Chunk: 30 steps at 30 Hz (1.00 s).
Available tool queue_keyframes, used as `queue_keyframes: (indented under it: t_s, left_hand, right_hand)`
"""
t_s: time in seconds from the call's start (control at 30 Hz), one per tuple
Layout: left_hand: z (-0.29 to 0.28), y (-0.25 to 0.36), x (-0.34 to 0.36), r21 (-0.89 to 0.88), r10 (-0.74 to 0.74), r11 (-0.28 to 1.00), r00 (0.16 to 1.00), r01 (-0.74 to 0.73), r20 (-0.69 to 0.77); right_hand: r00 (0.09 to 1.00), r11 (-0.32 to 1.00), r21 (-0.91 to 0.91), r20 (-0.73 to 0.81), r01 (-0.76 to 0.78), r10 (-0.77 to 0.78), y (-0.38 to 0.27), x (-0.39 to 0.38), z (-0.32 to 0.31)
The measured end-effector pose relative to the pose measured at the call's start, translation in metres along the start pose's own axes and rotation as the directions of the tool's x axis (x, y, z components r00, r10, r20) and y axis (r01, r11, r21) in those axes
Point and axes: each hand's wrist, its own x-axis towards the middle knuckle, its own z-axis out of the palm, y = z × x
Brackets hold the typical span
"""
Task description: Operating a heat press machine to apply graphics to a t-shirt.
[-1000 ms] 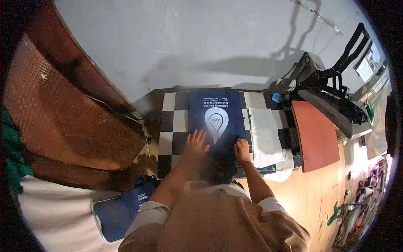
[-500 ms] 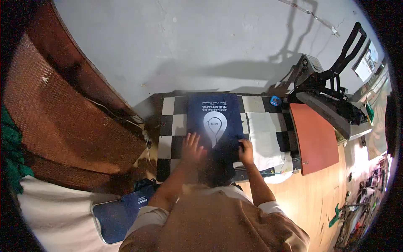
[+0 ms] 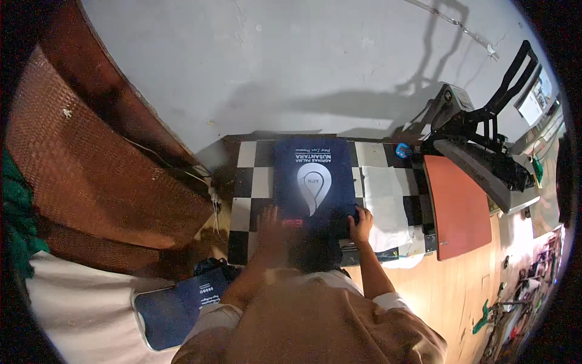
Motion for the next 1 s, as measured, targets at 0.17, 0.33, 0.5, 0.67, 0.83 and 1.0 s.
queue_keyframes:
  t_s: [0.17,0.33,0.5,0.67,0.83,1.0]
  left_hand:
    - [0.001,-0.002,-0.003,0.043,0.106,0.994,0.994,-0.104,-0.039]
    - [0.010,-0.010,-0.001,0.020,0.053,0.998,0.999,-0.053,0.007]
    - [0.013,-0.014,-0.004,-0.003,0.038,0.999,0.999,-0.038,-0.022]
    - [-0.001,0.014,0.012,0.023,0.051,0.999,0.997,-0.050,-0.059]
    - [0.018,0.045,0.028,0.094,0.277,0.955,0.959,-0.282,0.065]
    - [0.034,0.039,0.025,0.116,0.306,0.943,0.950,-0.311,0.057]
  right_hand:
    - [1.000,0.999,-0.036,-0.001,0.000,0.000,-0.002,-0.002,0.001]
    - [1.000,0.999,-0.032,-0.010,0.021,-0.022,-0.003,-0.003,-0.001]
    - [0.998,0.999,-0.001,0.028,-0.052,0.052,-0.011,-0.001,-0.005]
    - [0.999,1.000,-0.030,0.042,0.005,-0.003,-0.046,0.009,-0.007]
    - [0.880,0.954,-0.057,0.405,0.296,-0.249,-0.090,0.010,0.018]
    - [0.809,0.925,-0.151,0.547,0.348,-0.215,-0.087,0.005,0.020]
